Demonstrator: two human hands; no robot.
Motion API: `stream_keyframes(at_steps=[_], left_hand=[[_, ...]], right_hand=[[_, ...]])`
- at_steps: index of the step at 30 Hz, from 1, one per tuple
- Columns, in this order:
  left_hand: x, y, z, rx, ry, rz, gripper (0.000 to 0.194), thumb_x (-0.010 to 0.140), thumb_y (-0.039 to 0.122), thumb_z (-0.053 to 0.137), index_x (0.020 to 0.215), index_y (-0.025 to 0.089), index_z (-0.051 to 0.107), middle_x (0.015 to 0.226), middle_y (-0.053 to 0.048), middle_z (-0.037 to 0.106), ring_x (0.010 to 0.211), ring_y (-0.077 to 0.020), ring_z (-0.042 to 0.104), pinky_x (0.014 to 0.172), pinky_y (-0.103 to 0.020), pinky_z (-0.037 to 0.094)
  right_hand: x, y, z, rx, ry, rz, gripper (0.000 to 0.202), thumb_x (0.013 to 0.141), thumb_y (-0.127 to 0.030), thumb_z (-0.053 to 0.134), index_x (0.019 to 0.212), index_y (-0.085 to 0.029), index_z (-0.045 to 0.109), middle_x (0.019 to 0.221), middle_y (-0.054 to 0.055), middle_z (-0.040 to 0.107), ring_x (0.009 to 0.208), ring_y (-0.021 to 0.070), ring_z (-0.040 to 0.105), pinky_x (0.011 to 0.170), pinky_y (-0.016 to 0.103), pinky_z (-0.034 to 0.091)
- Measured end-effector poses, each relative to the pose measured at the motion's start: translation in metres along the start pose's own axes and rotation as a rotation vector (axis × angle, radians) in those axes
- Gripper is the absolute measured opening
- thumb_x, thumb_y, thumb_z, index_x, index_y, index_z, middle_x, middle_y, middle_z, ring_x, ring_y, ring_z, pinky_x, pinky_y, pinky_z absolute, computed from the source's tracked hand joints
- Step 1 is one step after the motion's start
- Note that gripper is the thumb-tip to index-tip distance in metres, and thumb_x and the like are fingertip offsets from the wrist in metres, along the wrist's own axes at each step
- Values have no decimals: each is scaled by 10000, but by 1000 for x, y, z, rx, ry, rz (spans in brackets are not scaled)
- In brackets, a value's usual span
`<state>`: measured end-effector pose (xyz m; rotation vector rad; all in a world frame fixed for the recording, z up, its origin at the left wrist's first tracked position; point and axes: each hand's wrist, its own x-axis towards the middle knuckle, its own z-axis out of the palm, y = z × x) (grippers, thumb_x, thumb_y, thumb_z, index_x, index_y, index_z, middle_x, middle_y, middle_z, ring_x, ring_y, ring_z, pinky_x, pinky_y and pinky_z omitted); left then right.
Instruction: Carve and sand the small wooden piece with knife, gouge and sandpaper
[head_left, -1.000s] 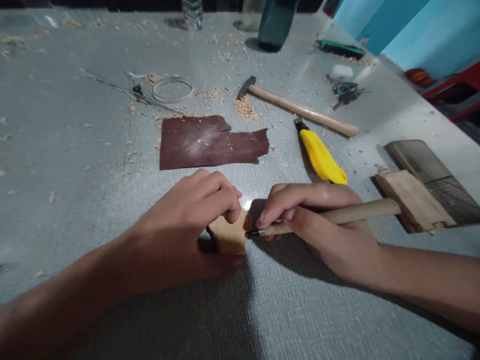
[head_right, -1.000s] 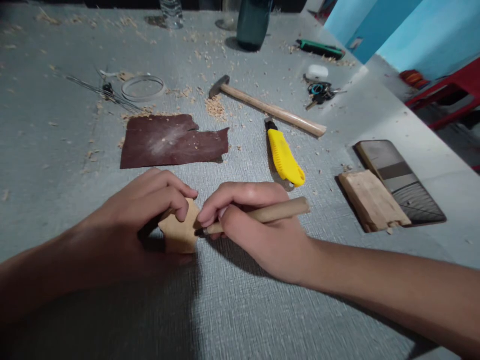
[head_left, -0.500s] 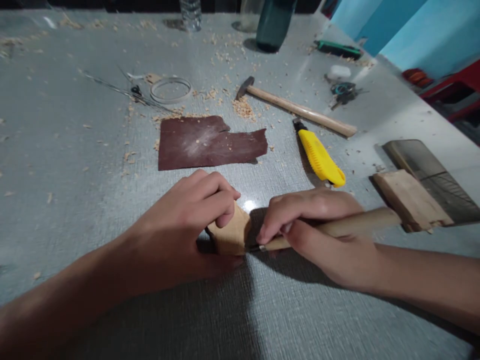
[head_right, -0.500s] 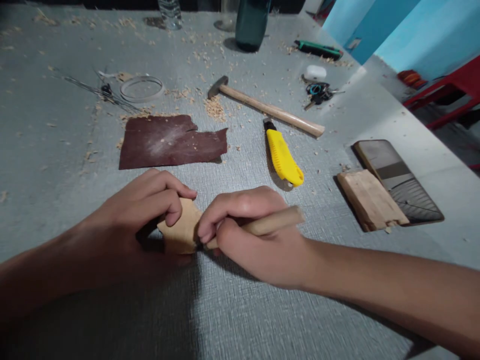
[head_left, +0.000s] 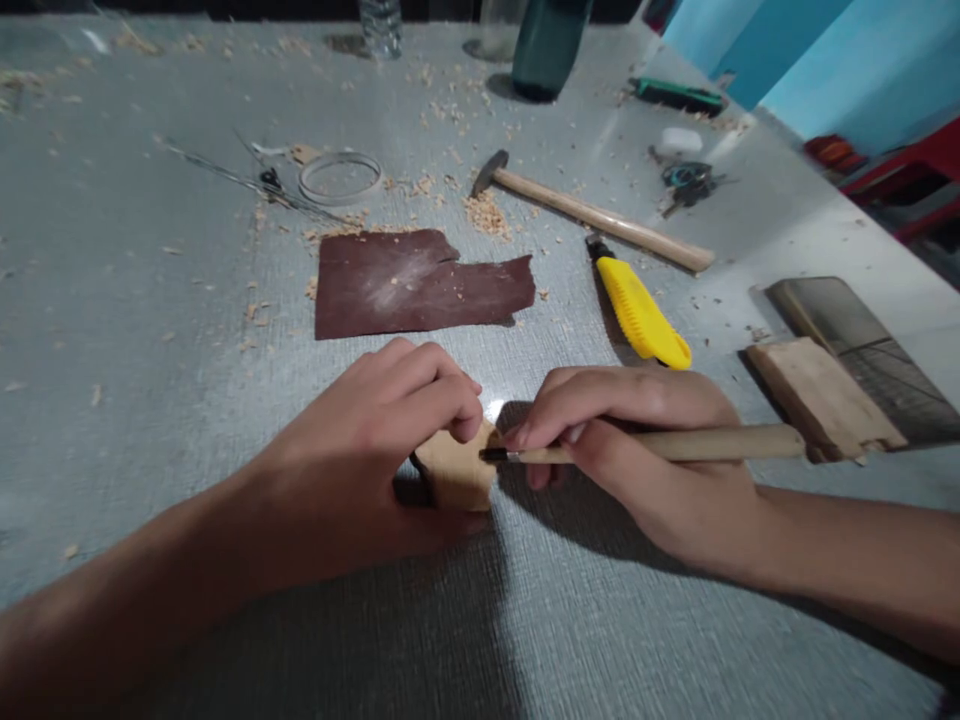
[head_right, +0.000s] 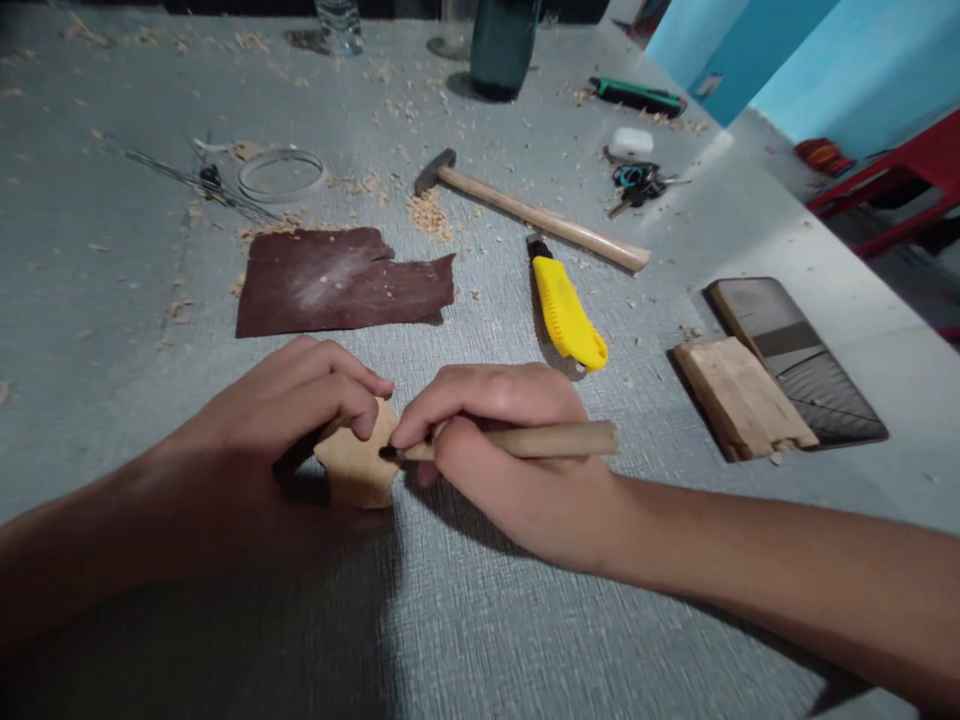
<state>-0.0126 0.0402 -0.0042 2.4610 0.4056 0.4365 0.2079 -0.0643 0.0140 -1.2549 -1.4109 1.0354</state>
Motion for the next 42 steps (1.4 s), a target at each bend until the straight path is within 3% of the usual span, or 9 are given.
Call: stream_keyframes(at_steps=[3,7,12,15,21,27,33,42], left_hand=[[0,0,0,0,-3,-1,442,771,311,882,1025,271,523,1161,-17,652,1130,-270,607,861,-443,452],[0,0,-1,-2,-17,0,439,777,328,885,1033,278,532,1143,-16,648,1130,-271,608,858,-446,459],[0,0,-1,4,-11,-7,430,779,325,876,1027,269,530,1162,-27,656,1132,-278,617,863,-453,465],[0,0,0,2,-3,1,412,781,322,867,1021,268,537,1128,-24,659,1122,-277,623,858,-448,468],[0,-1,0,8,-7,3,423,767,313,876,1017,271,537,1137,-22,657,1127,-280,627,862,-446,469],[0,0,-1,9,-14,-7,427,775,339,879,1021,274,536,1135,-26,660,1128,-283,623,865,-456,468],[0,1,0,17,-15,-4,459,739,314,902,1027,280,546,1145,-11,667,1130,-279,622,877,-452,461],[0,2,0,3,-14,-6,476,717,308,922,1023,285,558,1139,-1,666,1119,-276,613,868,-452,450]], right_hand=[[1,-1,0,2,-75,-13,307,828,-3,561,774,-217,775,677,-25,739,566,101,687,537,192,548],[2,-2,0,10,-17,-41,281,861,-33,578,836,-220,787,753,2,766,651,128,725,605,232,590],[1,-2,-1,-45,-86,-48,316,830,3,551,793,-217,775,717,-8,763,609,111,711,568,203,565],[0,-1,-1,-43,-40,-108,320,848,-6,553,863,-217,793,782,8,780,679,124,736,620,223,589],[1,0,1,7,-20,-4,293,871,-30,577,790,-225,779,700,-9,742,621,125,715,590,235,579],[1,1,1,44,5,-28,270,890,-65,591,845,-228,802,760,7,764,667,137,721,621,258,594],[1,3,0,119,-3,98,247,878,-83,620,787,-226,800,674,2,734,611,138,696,580,245,577],[2,5,0,165,-15,119,234,896,-79,636,809,-219,802,703,6,753,626,136,708,592,237,591]])
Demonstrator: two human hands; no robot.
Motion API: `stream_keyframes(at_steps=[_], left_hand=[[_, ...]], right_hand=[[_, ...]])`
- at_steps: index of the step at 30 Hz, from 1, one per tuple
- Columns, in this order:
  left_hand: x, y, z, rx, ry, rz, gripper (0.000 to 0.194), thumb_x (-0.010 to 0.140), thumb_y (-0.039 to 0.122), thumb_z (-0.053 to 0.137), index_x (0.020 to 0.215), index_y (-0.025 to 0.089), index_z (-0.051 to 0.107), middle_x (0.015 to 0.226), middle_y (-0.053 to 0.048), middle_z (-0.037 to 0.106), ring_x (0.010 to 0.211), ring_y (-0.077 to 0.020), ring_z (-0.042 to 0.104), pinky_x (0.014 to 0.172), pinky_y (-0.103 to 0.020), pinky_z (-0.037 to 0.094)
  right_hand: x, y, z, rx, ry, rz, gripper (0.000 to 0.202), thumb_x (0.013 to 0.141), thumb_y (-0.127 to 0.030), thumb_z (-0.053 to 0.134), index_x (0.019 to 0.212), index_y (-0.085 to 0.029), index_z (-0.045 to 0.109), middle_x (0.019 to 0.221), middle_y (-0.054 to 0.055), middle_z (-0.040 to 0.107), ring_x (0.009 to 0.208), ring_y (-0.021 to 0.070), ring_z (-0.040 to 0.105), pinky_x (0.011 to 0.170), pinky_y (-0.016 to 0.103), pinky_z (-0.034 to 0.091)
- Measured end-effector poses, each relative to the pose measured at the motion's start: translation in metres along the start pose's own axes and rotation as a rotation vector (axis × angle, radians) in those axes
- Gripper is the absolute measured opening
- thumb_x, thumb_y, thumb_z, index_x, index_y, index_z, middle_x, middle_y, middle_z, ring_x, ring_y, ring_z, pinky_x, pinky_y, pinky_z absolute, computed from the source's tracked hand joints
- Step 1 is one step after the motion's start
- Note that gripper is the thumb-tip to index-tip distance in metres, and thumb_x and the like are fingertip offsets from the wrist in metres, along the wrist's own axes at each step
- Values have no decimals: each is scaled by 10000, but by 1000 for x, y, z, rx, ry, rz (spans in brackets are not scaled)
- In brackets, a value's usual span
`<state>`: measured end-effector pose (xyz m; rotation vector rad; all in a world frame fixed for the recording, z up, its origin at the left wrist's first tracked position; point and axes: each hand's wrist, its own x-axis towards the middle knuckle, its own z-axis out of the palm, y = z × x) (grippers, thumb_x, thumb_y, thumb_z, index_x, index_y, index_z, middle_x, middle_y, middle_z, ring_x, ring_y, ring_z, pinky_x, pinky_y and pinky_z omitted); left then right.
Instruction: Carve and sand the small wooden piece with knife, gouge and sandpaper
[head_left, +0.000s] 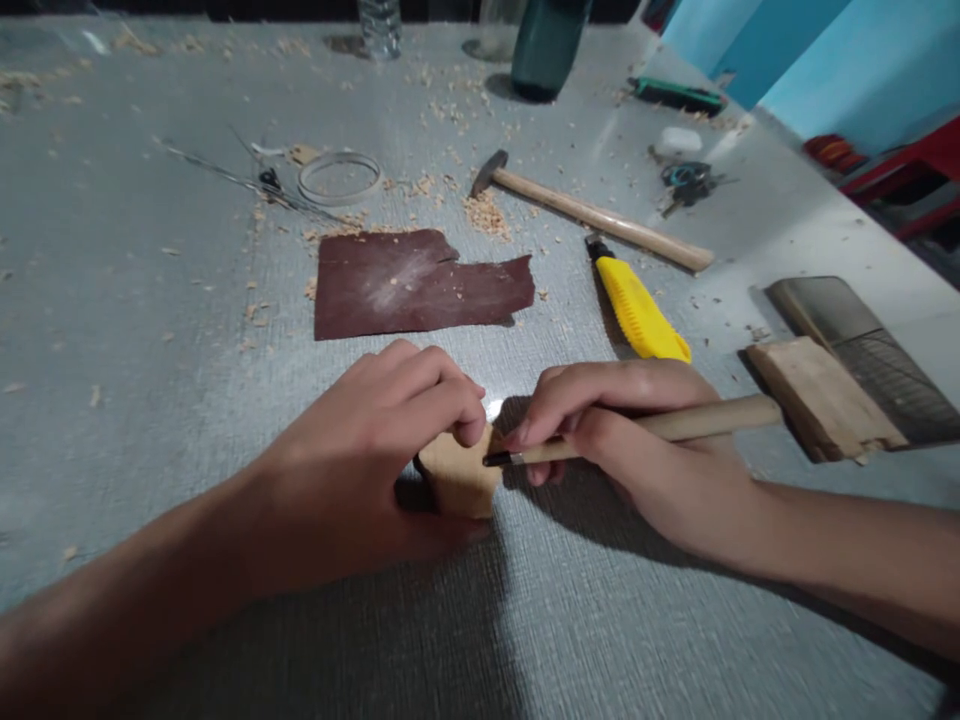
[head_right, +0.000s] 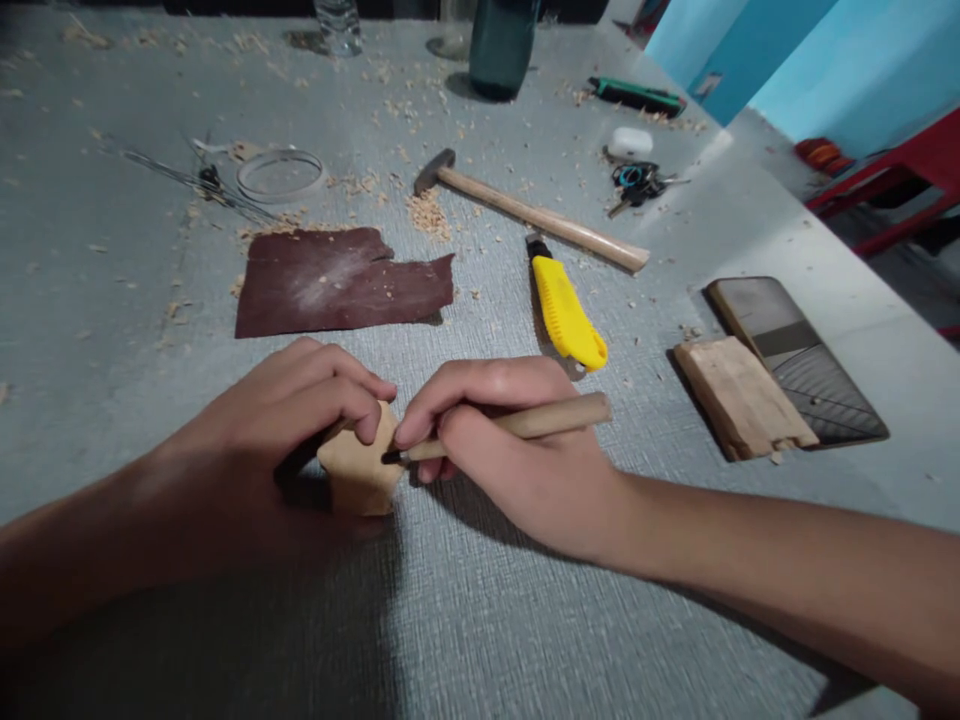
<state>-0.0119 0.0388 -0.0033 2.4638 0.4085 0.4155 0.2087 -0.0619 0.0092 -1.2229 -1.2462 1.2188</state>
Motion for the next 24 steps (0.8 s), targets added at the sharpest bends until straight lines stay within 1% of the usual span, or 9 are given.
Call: stream_keyframes(at_steps=[2,5,7,9,11,13,16,20,24], left_hand=[[0,0,0,-1,-2,-1,484,712,294,923,1030,285,558,1152,1,668,1126,-276,608,878,-454,444],[0,0,0,-7,-4,-3,458,736,295,905,1026,275,551,1143,-6,662,1123,-272,603,874,-448,440],[0,0,0,-14,1,2,446,743,292,899,1018,270,549,1129,-4,656,1118,-266,601,874,-441,440],[0,0,0,-18,5,7,455,735,293,908,1016,269,551,1122,4,652,1113,-259,599,877,-434,438],[0,1,0,-12,0,9,473,724,304,921,1022,269,555,1130,9,656,1113,-258,597,887,-435,434],[0,1,0,-4,-11,7,485,715,315,929,1027,267,560,1145,7,659,1116,-262,594,894,-440,430],[0,0,0,-13,-6,-8,470,726,320,923,1020,261,560,1142,-3,650,1106,-259,588,869,-432,433],[0,-1,0,-16,8,-5,449,737,327,916,1006,262,563,1116,-4,636,1067,-248,580,837,-425,438],[-1,-2,1,-13,15,1,454,730,322,907,1001,263,548,1119,-16,633,1071,-265,582,823,-434,441]], right_hand=[[0,2,-1,47,7,6,252,880,-58,629,795,-219,803,686,1,739,608,130,695,573,226,577],[0,2,-1,100,19,-21,281,877,-47,601,832,-219,819,713,7,751,623,132,700,575,228,577],[0,1,-1,72,3,-26,281,883,-57,593,858,-212,826,747,22,771,650,142,713,594,241,589],[1,-1,0,22,-14,-8,260,878,-66,606,837,-203,823,754,32,778,659,148,718,612,251,596],[1,-1,-1,16,-11,9,255,859,-60,613,791,-204,812,716,24,759,634,144,704,598,246,581],[0,1,-2,61,6,20,270,837,-44,602,766,-210,803,670,11,733,599,138,683,560,236,555],[-1,3,-2,119,14,22,286,842,-50,582,801,-214,813,674,12,737,594,139,688,542,233,555],[0,-2,0,26,-3,-1,257,885,-93,602,832,-217,821,737,26,773,644,147,722,594,245,600],[1,-5,0,-79,-48,-27,273,877,-74,625,708,-231,772,668,10,750,587,138,698,550,230,577]])
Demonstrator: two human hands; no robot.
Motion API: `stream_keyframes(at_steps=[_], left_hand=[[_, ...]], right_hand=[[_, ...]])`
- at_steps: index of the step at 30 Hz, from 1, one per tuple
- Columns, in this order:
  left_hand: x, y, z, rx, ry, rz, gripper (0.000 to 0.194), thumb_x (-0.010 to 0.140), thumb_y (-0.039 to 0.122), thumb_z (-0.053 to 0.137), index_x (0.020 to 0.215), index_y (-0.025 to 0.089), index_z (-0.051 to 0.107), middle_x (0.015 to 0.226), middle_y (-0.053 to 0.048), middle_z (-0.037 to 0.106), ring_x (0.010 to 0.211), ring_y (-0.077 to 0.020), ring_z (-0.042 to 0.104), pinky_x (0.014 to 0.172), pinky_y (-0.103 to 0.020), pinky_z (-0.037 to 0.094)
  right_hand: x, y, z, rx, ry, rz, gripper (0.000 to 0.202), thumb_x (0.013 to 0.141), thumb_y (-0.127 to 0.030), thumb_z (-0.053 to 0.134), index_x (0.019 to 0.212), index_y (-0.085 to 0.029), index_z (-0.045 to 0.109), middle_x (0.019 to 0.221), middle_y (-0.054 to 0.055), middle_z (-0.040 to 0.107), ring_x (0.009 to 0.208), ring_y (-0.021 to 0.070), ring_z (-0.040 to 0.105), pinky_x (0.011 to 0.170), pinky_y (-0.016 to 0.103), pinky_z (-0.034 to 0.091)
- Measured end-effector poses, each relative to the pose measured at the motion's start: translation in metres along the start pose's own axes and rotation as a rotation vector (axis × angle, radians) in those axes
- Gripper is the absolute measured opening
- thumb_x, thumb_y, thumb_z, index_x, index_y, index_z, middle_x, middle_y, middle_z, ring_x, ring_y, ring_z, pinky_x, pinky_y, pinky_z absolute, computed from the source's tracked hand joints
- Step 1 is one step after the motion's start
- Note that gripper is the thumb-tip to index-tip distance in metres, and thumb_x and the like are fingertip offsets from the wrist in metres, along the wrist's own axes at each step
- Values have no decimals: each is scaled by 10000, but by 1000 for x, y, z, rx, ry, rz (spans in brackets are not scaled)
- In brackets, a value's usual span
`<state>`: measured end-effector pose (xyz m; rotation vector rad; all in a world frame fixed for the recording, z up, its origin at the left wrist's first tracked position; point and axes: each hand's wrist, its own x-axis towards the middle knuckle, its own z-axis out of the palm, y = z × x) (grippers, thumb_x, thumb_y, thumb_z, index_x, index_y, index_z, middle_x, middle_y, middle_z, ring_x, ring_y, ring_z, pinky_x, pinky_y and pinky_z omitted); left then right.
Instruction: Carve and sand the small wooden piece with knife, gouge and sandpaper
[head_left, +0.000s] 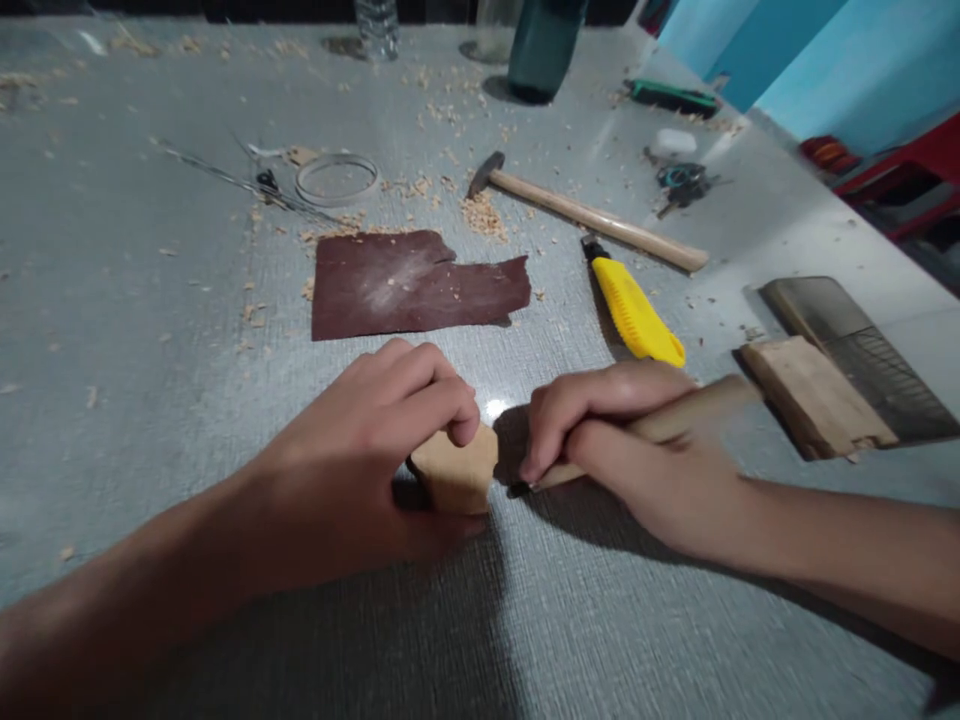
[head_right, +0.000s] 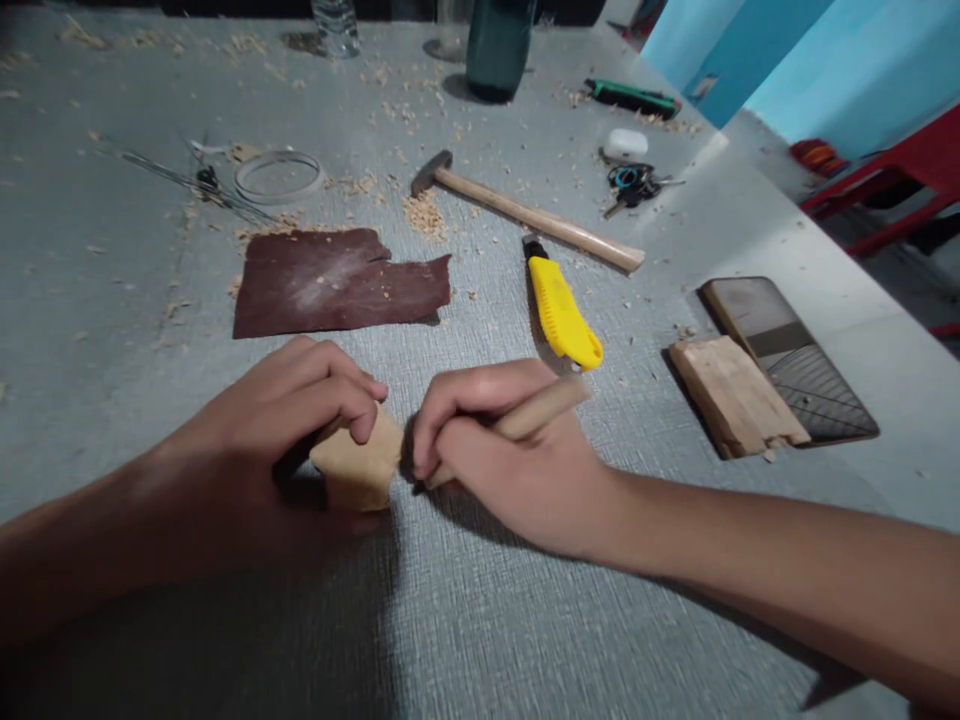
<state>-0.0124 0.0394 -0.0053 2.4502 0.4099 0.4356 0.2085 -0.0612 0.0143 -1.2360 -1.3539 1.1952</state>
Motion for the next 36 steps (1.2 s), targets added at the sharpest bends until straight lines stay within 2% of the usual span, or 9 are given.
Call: stream_keyframes(at_steps=[2,6,10,14,20,25,28,31,36], left_hand=[[0,0,0,-3,1,-5,446,737,323,898,1000,260,544,1122,-22,628,1071,-267,579,817,-435,444],[0,0,0,-5,4,-8,435,738,331,898,992,261,552,1116,-17,629,1054,-258,582,816,-431,448],[0,0,-1,4,2,3,440,729,328,901,991,264,554,1109,-17,636,1054,-263,586,813,-431,445],[0,0,0,3,-3,-4,441,738,332,897,995,260,546,1103,-25,632,1065,-269,577,809,-432,442],[0,2,-1,-1,8,-6,436,722,312,906,976,259,556,1106,-23,635,1039,-256,579,808,-433,446],[0,1,0,13,5,-1,440,721,321,898,998,261,561,1112,-22,637,1046,-260,573,818,-444,443],[0,1,0,8,3,-10,432,728,329,895,986,257,555,1115,-24,635,1049,-258,576,816,-438,450],[0,1,0,10,2,-19,424,732,353,895,975,260,561,1107,-19,636,1053,-253,589,812,-426,457],[0,2,0,2,3,-20,432,717,328,890,982,265,554,1096,-15,637,1062,-260,593,807,-425,451]], right_hand=[[-1,1,0,17,-11,-2,270,869,-67,622,708,-230,765,662,9,747,572,140,693,529,231,572],[0,4,0,91,55,2,269,897,-83,585,829,-225,803,750,20,780,629,144,724,574,243,606],[1,4,1,19,56,-6,262,881,-75,615,766,-228,793,700,10,763,622,144,725,570,238,599],[0,3,0,101,66,45,249,865,-78,633,713,-223,765,659,7,740,540,128,676,488,219,551],[1,1,1,66,34,35,224,904,-110,630,813,-218,804,762,25,784,661,143,733,606,240,604],[1,5,0,110,75,30,272,859,-62,617,723,-232,781,688,7,754,608,130,711,572,229,586],[1,7,0,156,74,23,262,864,-72,603,773,-228,793,720,10,767,617,133,716,570,233,591],[1,4,2,74,20,-9,249,890,-98,607,820,-226,808,789,19,793,684,142,745,619,245,612],[0,-1,3,-72,52,-83,300,884,-70,625,692,-254,764,701,-4,759,633,138,724,586,246,588]])
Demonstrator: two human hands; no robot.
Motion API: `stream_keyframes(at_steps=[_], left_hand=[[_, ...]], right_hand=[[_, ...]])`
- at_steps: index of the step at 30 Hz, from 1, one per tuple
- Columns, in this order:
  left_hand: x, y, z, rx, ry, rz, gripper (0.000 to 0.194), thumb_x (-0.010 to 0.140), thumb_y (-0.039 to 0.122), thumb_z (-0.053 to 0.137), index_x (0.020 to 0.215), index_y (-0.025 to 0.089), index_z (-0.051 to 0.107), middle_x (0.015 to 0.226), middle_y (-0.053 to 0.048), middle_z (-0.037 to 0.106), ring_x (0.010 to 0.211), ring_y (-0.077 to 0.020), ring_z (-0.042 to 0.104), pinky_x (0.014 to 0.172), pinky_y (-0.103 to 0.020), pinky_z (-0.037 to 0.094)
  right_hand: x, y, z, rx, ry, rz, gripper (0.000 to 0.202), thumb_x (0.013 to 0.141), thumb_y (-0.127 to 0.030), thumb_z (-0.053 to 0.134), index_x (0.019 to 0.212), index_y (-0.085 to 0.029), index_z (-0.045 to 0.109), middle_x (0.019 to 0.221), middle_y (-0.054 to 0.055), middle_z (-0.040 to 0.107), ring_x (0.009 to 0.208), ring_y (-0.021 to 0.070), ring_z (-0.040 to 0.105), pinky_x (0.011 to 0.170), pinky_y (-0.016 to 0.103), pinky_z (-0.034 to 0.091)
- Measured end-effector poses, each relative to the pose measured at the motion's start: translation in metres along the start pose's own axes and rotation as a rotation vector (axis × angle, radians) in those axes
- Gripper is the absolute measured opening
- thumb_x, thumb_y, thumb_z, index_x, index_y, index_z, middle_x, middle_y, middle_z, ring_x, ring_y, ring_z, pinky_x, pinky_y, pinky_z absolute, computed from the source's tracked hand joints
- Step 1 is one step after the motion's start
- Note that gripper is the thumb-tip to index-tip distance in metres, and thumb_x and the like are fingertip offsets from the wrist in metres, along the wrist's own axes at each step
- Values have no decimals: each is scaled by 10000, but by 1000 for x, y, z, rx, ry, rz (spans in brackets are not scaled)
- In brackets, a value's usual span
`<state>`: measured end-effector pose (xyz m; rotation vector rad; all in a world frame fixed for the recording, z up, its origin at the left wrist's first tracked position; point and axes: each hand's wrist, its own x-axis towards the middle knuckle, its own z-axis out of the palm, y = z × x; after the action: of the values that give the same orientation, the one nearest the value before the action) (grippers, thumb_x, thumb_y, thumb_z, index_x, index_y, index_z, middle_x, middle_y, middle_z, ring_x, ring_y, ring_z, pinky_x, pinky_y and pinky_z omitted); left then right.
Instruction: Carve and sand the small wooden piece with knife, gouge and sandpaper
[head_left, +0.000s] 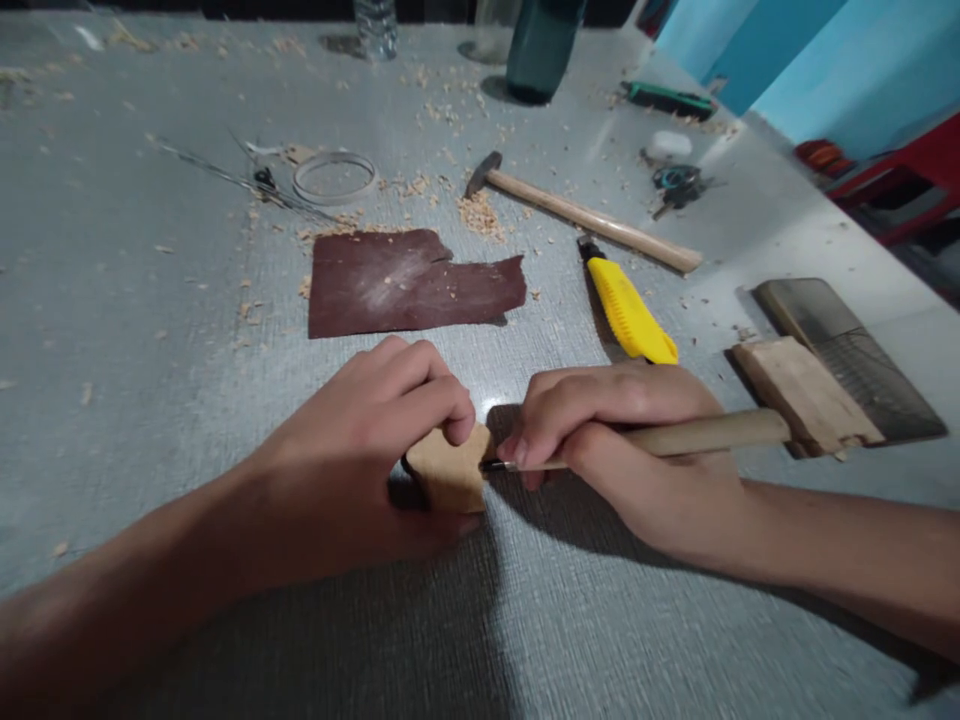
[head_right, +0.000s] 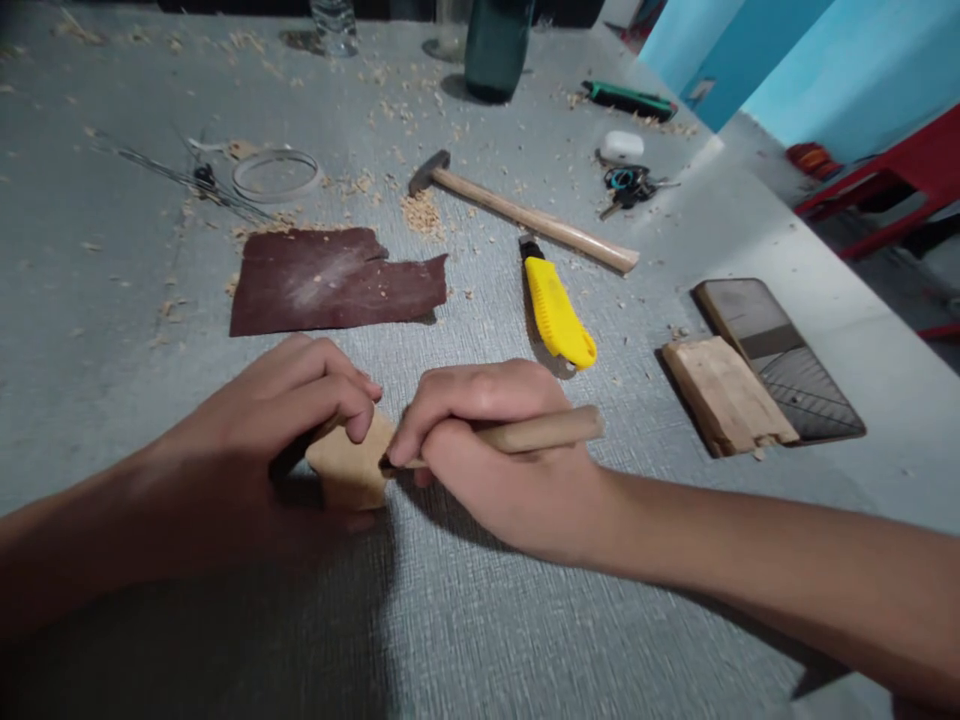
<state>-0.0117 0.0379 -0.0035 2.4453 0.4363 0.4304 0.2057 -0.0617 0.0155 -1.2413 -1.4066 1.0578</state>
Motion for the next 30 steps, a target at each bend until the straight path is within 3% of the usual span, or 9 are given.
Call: stream_keyframes(at_steps=[4,10,17,23,30], left_hand=[[0,-2,0,-15,9,7,423,722,336,880,969,260,546,1087,-17,632,1031,-253,586,788,-422,452],[1,0,0,-23,24,-1,424,715,314,883,954,256,537,1057,-17,608,974,-235,549,775,-423,440],[1,-1,0,-16,19,-3,411,705,307,874,921,245,531,1003,-12,595,961,-233,532,764,-396,419],[1,0,0,16,26,-3,409,709,339,870,906,238,526,981,-7,579,911,-213,528,741,-368,413],[2,4,0,29,20,-41,372,709,343,844,855,237,518,956,-15,579,898,-219,516,715,-377,399]], right_hand=[[-2,3,-1,36,3,-11,299,899,-56,590,755,-239,778,736,6,768,621,133,720,569,244,590],[-3,7,1,-84,-47,-204,335,879,26,555,827,-210,786,830,10,788,758,117,758,688,215,600],[-4,7,-3,-46,-36,-151,320,899,5,587,775,-232,762,757,-15,761,686,116,742,644,224,599],[-2,6,-2,-89,-85,-192,349,908,-12,546,883,-247,803,866,4,798,796,129,766,716,238,620],[1,0,-1,-159,-89,-175,338,881,-11,551,879,-251,788,816,-14,773,723,115,738,626,214,570]])
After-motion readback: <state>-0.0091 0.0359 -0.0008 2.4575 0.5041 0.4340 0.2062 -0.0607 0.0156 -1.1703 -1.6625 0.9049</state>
